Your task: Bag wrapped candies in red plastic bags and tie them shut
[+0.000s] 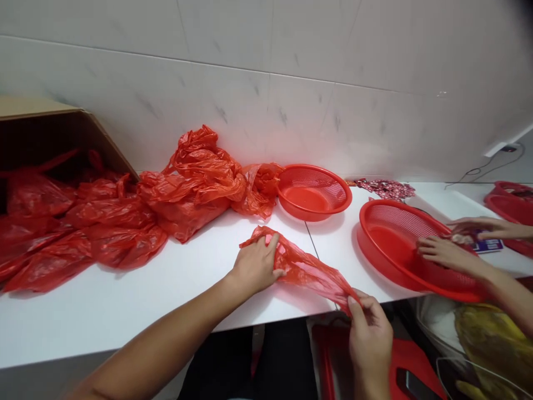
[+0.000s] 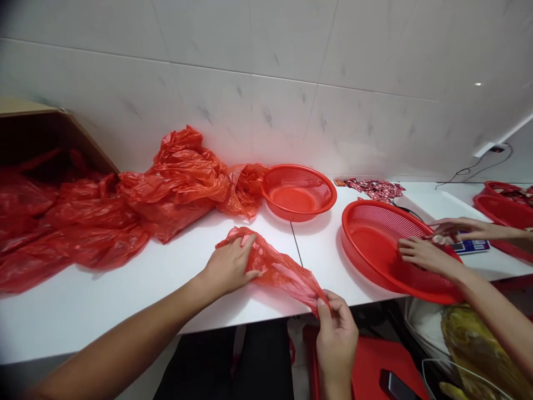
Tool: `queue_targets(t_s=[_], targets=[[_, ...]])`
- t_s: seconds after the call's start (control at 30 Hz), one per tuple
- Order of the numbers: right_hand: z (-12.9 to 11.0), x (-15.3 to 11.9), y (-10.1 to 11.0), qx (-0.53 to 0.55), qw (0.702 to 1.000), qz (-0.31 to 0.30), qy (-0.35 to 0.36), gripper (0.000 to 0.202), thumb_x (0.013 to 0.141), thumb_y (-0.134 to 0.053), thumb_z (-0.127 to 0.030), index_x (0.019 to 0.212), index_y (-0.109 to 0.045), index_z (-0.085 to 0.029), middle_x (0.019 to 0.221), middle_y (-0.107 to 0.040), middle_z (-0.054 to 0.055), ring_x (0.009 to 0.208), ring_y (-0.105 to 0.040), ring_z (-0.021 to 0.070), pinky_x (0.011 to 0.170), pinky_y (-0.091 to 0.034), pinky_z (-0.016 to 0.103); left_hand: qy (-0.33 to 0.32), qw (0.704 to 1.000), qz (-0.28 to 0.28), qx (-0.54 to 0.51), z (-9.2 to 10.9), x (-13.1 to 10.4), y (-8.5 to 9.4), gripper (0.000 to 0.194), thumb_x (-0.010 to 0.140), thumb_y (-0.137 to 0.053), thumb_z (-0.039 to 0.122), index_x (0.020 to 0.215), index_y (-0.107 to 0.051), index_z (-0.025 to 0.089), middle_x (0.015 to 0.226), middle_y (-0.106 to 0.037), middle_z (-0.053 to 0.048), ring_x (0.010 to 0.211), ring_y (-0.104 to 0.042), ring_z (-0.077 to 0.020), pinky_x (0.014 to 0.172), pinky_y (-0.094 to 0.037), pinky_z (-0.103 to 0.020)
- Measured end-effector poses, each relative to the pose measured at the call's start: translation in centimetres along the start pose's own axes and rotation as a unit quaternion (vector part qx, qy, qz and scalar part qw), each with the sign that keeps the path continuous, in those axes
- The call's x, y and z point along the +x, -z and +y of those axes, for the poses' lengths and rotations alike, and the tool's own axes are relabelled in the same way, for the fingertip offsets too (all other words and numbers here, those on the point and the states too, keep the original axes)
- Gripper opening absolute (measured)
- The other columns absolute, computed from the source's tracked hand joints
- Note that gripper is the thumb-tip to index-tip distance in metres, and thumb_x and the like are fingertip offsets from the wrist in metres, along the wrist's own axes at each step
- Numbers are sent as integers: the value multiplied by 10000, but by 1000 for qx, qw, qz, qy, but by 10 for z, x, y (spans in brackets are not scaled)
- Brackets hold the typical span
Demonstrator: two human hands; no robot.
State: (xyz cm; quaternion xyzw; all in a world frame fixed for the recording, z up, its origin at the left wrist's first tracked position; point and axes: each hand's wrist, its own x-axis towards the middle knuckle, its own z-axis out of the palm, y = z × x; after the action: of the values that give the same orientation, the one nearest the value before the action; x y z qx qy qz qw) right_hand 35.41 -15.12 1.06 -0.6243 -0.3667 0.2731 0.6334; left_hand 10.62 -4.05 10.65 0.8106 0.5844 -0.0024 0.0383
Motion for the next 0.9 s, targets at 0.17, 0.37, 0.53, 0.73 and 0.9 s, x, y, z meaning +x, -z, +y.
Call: queue_targets(t_s=[0.17,0.37,0.53,0.73,0.9], targets=[[-43,-17,-30,12,991,84,108,346,909,-766,-281,1213,-611,-223,1259,-673,104,1060,-713,219,879,-571,357,17,996,-77,44,-8,-1,-8,1349,677,-924,608,1717,-174,189,1622,-402,-307,1117,-694,-438,840,-586,-494],[-78,-54,-106,-101,910,-310,257,405,989,-415,-65,1202,-718,-231,1185,-741,102,1126,-714,226,984,-587,385,-22,996,-65,50,-13,-8,-27,1107,855,-800,427,1710,-182,90,1655,-346,-347,1086,-699,-426,814,-586,-504],[-34,-9,-144,-411,854,-290,135,357,985,-530,-248,1270,-718,-145,1414,-607,224,1374,-552,389,1125,-481,575,-65,997,-37,35,-36,-29,-32,963,856,-821,503,1646,-385,167,1538,-521,-270,1190,-672,-395,893,-583,-469],[-42,28,-143,-575,755,-307,64,623,887,-736,-438,1475,-611,-273,1637,-404,166,1491,-377,485,1039,-492,645,-133,989,-39,45,-57,-44,-22,336,937,-740,454,1103,-770,164,1311,-658,-166,1004,-712,-309,847,-567,-432],[-62,43,-139,-608,728,-303,87,894,784,-853,-353,1579,-501,-149,1635,-424,224,1520,-361,491,1145,-433,621,-180,983,9,39,-60,-38,-14,315,946,-718,430,978,-764,121,1033,-686,-132,994,-661,-304,808,-534,-416]])
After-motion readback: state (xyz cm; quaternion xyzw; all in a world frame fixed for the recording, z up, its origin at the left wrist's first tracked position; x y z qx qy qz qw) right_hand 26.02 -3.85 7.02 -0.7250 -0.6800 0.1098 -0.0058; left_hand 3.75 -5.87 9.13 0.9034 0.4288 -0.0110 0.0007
